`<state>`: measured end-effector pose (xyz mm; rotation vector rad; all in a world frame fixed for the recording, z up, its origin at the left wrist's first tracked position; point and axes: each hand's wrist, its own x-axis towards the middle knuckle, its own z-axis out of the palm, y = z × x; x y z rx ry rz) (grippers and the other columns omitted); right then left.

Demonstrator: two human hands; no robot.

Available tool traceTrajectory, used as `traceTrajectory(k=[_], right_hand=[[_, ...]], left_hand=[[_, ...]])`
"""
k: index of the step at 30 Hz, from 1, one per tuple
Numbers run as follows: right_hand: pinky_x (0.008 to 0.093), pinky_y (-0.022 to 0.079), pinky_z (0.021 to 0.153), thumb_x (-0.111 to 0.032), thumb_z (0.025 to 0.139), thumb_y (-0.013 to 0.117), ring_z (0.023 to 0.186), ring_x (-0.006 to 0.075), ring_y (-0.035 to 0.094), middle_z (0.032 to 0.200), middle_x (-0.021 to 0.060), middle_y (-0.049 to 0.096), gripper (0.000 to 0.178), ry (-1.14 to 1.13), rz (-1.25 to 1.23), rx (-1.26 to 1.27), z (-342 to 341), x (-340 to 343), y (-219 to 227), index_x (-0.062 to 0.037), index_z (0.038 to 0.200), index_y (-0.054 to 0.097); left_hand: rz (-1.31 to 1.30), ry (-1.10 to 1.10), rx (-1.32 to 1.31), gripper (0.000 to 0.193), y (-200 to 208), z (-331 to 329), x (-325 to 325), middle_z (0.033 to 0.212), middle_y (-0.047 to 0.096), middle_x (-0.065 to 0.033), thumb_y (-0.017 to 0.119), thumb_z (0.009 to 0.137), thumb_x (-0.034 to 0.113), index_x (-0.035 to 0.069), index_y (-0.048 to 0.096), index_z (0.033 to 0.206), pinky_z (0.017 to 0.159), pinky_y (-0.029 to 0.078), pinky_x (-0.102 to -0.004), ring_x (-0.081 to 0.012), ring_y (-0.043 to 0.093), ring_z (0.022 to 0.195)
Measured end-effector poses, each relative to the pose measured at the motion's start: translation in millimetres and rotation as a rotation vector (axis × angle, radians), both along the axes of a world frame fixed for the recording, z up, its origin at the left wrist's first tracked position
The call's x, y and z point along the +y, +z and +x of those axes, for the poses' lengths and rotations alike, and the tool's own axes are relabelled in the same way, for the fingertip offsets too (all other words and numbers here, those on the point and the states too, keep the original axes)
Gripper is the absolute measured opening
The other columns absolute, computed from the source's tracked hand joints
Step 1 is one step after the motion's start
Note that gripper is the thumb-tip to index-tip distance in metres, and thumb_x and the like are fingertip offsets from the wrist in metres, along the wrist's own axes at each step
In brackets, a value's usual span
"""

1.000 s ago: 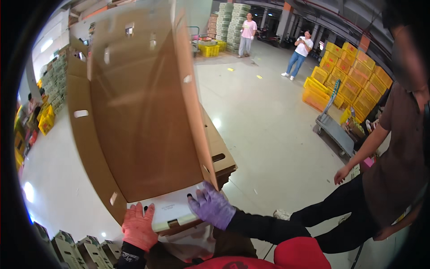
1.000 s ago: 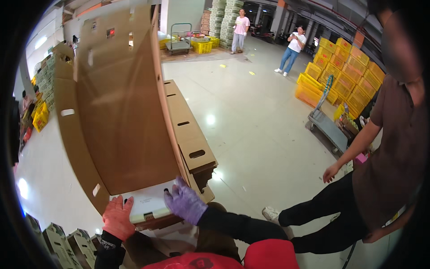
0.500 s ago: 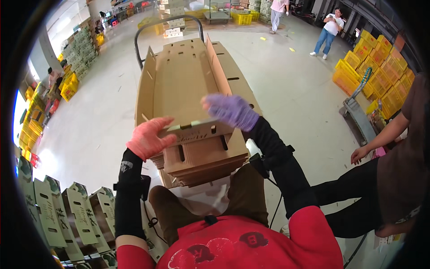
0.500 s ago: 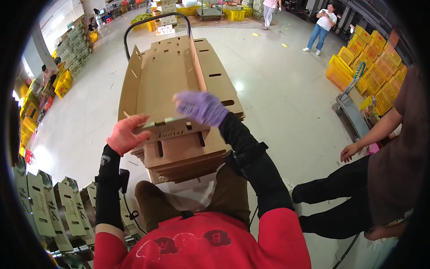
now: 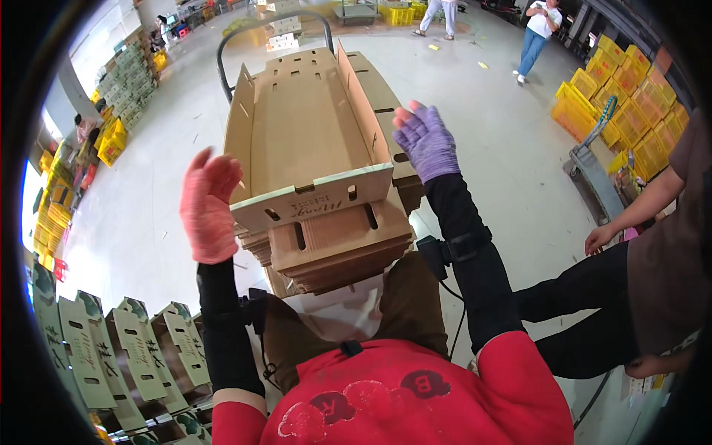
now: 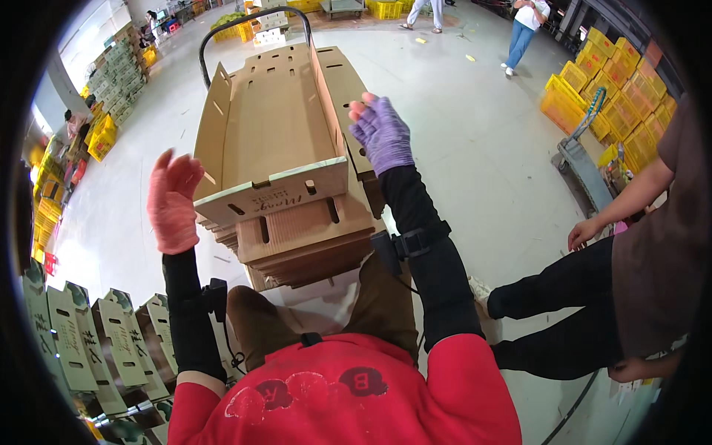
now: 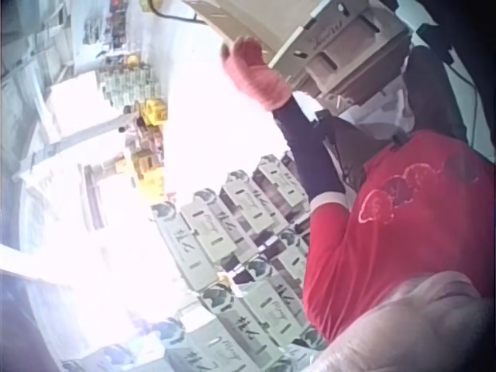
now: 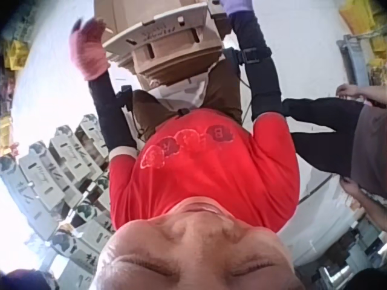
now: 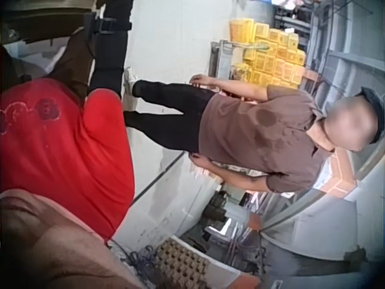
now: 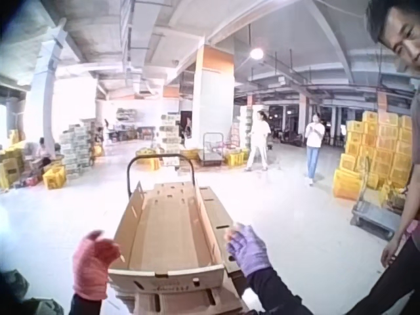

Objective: Assemble cardboard mango boxes by folding the flaps and stacking them.

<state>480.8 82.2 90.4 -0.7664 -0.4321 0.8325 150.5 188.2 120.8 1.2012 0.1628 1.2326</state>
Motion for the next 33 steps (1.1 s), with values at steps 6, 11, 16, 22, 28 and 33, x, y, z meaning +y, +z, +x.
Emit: traceTrajectory(k=[6, 11, 16, 22, 28, 33], right_hand=[[0.0401, 0.047, 0.087, -0.042, 0.093, 0.047, 0.099, 0.0234, 0.057, 0.110, 0.0109, 0.059, 0.042, 0.005, 0.092, 0.171, 9.3, -0.4, 4.3, -0.0070, 0.114, 0.054], [0.0436, 0.045, 0.089, -0.041, 0.092, 0.048, 0.098, 0.0244, 0.055, 0.111, 0.0066, 0.058, 0.036, -0.133, 0.248, 0.499, 20.8, -7.0, -1.8, -0.0100, 0.109, 0.055], [0.0426, 0.048, 0.084, -0.036, 0.092, 0.051, 0.090, 0.0253, 0.058, 0.095, 0.0083, 0.064, 0.030, 0.039, 0.369, 0.581, -35.0, -7.6, 1.2, -0.0093, 0.101, 0.060], [0.0288, 0.051, 0.063, -0.029, 0.091, 0.055, 0.074, 0.0165, 0.061, 0.088, 0.0100, 0.065, 0.028, 0.044, -0.048, 0.033, -47.5, -35.9, 22.0, -0.0056, 0.107, 0.060], [0.0334, 0.051, 0.072, -0.021, 0.084, 0.062, 0.077, 0.0266, 0.063, 0.084, 0.0142, 0.065, 0.020, -0.319, 0.140, -1.196, -62.4, 51.9, 38.0, -0.0066, 0.098, 0.064], [0.0444, 0.047, 0.079, -0.035, 0.083, 0.056, 0.088, 0.0354, 0.060, 0.093, 0.0174, 0.064, 0.032, 0.241, -0.521, -1.769, -58.6, 66.7, 0.1, -0.0074, 0.099, 0.063]], left_hand=[[0.164, 0.058, 0.328, 0.035, -6.5, 63.8, -54.9, 0.114, 0.060, -0.0118, 0.054, 0.090, 0.014, -0.001, 0.052, 0.121, 0.096, 0.041, -0.0338, -0.0207, 0.055, 0.109], [-0.043, -0.049, 0.221, 0.040, -14.7, 95.3, -92.3, 0.104, 0.060, -0.0097, 0.054, 0.089, 0.015, -0.001, 0.048, 0.125, 0.088, 0.045, -0.0354, -0.0209, 0.058, 0.096], [-0.467, -0.527, 0.497, 0.054, -63.2, 137.5, -132.9, 0.104, 0.059, -0.0093, 0.059, 0.088, 0.024, 0.000, 0.041, 0.132, 0.084, 0.045, -0.0309, -0.0169, 0.056, 0.096], [0.956, 0.507, 0.679, 0.025, -0.2, 87.9, -84.1, 0.087, 0.064, -0.0140, 0.072, 0.070, 0.010, 0.004, 0.064, 0.093, 0.070, 0.051, -0.0358, -0.0295, 0.063, 0.079], [0.865, 0.958, 1.187, 0.022, -25.3, 62.4, 13.6, 0.093, 0.065, -0.0111, 0.061, 0.081, 0.024, 0.008, 0.065, 0.095, 0.075, 0.050, -0.0353, -0.0278, 0.062, 0.087], [1.144, 1.051, 0.845, 0.014, -43.3, 76.5, -12.0, 0.064, 0.056, -0.0042, 0.061, 0.077, 0.025, 0.013, 0.058, 0.069, 0.056, 0.047, -0.0371, -0.0249, 0.057, 0.061]])
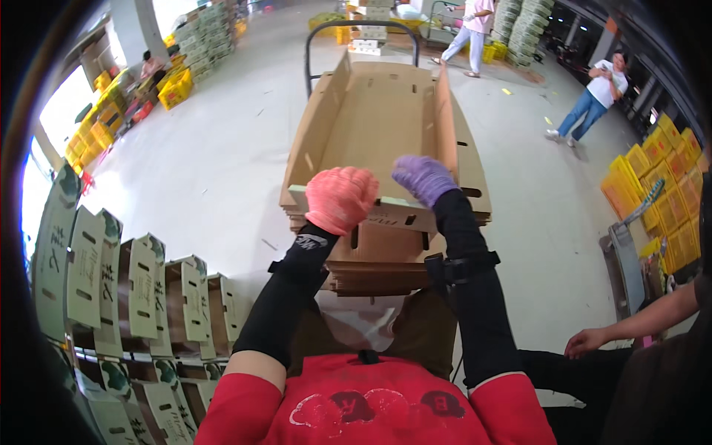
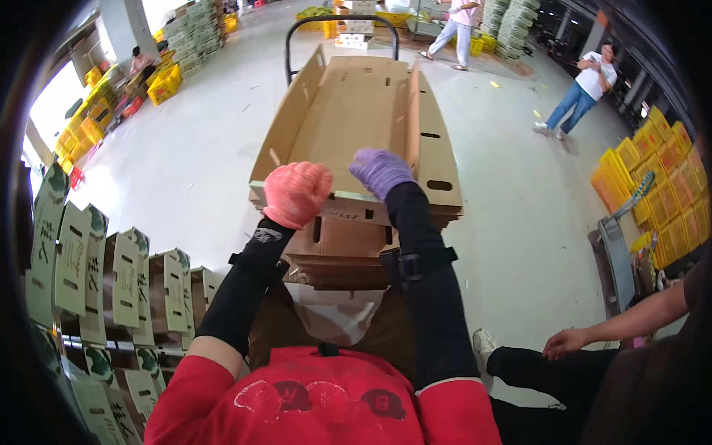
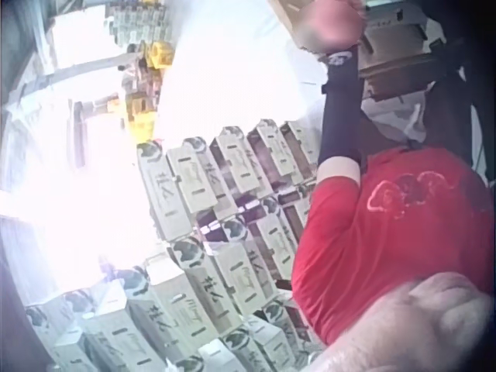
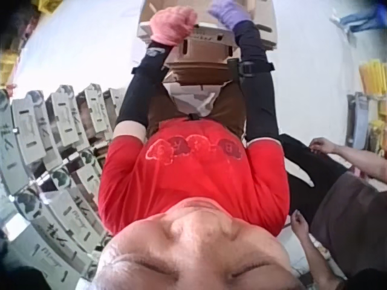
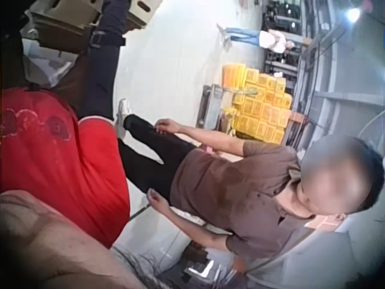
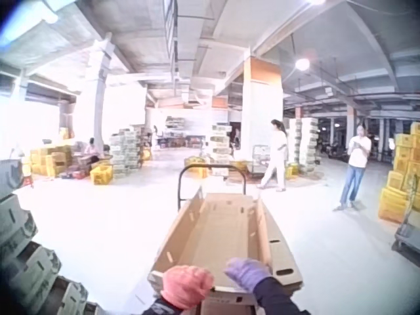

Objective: Assemble cardboard mango boxes by folding the flaps and stacking them.

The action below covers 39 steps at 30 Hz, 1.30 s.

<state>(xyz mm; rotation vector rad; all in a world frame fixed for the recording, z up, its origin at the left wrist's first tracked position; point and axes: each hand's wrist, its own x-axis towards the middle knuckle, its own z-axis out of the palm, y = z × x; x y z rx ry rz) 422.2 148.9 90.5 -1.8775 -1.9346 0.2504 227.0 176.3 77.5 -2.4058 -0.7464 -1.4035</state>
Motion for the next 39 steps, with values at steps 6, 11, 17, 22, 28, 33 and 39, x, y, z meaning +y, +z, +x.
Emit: traceTrajectory(k=[6, 11, 17, 22, 28, 33, 39], right_hand=[[0.0316, 0.050, 0.068, -0.031, 0.084, 0.060, 0.069, 0.0213, 0.063, 0.080, 0.0118, 0.067, 0.032, 0.034, 0.122, 0.635, 26.5, 2.4, -18.0, -0.0029, 0.099, 0.064], [0.0261, 0.049, 0.064, -0.032, 0.086, 0.061, 0.064, 0.0109, 0.059, 0.075, 0.0061, 0.066, 0.033, -0.094, 0.037, 0.842, 2.6, -8.6, -2.3, -0.0018, 0.098, 0.065], [0.0240, 0.049, 0.063, -0.028, 0.087, 0.061, 0.067, 0.0108, 0.060, 0.078, 0.0065, 0.065, 0.030, -0.033, 0.000, 0.911, -3.1, -10.3, -2.4, -0.0007, 0.098, 0.064], [0.0195, 0.048, 0.059, -0.015, 0.087, 0.060, 0.068, 0.0098, 0.061, 0.081, 0.0056, 0.066, 0.018, 0.057, 0.366, 1.086, 21.1, -8.0, 0.2, -0.0034, 0.101, 0.064], [0.0215, 0.049, 0.062, -0.015, 0.088, 0.057, 0.070, 0.0107, 0.063, 0.082, 0.0074, 0.067, 0.019, -0.128, 0.622, 0.842, 61.1, -17.3, 35.1, -0.0012, 0.097, 0.065], [0.0314, 0.050, 0.069, -0.010, 0.085, 0.051, 0.081, 0.0246, 0.064, 0.089, 0.0121, 0.066, 0.015, -0.208, 0.830, -0.527, 123.8, 17.5, 44.6, -0.0036, 0.091, 0.062], [0.0378, 0.039, 0.097, -0.042, 0.082, 0.057, 0.114, 0.0333, 0.051, 0.124, 0.0207, 0.052, 0.060, -0.507, 0.269, 0.234, 50.6, 12.4, -8.4, -0.0034, 0.126, 0.048]], left_hand=[[0.111, -0.100, -0.036, 0.016, 5.8, 3.9, -0.6, 0.058, 0.049, -0.0024, 0.068, 0.065, 0.012, 0.014, 0.053, 0.059, 0.050, 0.040, -0.0348, -0.0224, 0.050, 0.055], [0.130, -0.095, -0.073, 0.018, 0.5, -6.9, -2.5, 0.056, 0.048, -0.0030, 0.068, 0.064, 0.012, 0.013, 0.052, 0.057, 0.050, 0.040, -0.0355, -0.0233, 0.050, 0.053], [0.077, -0.052, -0.032, 0.015, 1.3, -14.5, -7.0, 0.058, 0.051, -0.0036, 0.069, 0.064, 0.014, 0.012, 0.056, 0.059, 0.051, 0.041, -0.0345, -0.0246, 0.051, 0.055], [-1.551, -1.145, -1.121, 0.033, 45.3, -18.7, 7.2, 0.068, 0.057, -0.0045, 0.053, 0.089, 0.040, 0.008, 0.060, 0.093, 0.062, 0.048, -0.0379, -0.0204, 0.057, 0.061], [-1.088, -0.715, -0.836, 0.025, 58.3, -82.5, 29.7, 0.077, 0.062, -0.0048, 0.057, 0.089, 0.023, 0.002, 0.062, 0.102, 0.065, 0.049, -0.0285, -0.0152, 0.059, 0.066], [-0.532, 0.040, -0.331, 0.036, 45.3, -49.3, 86.2, 0.094, 0.065, -0.0038, 0.060, 0.085, 0.031, 0.001, 0.062, 0.105, 0.078, 0.046, -0.0272, -0.0122, 0.059, 0.089], [-1.353, -0.469, -0.651, 0.043, -58.6, -74.2, 103.1, 0.117, 0.057, -0.0077, 0.057, 0.089, 0.024, -0.004, 0.051, 0.122, 0.095, 0.039, -0.0314, -0.0175, 0.051, 0.108]])
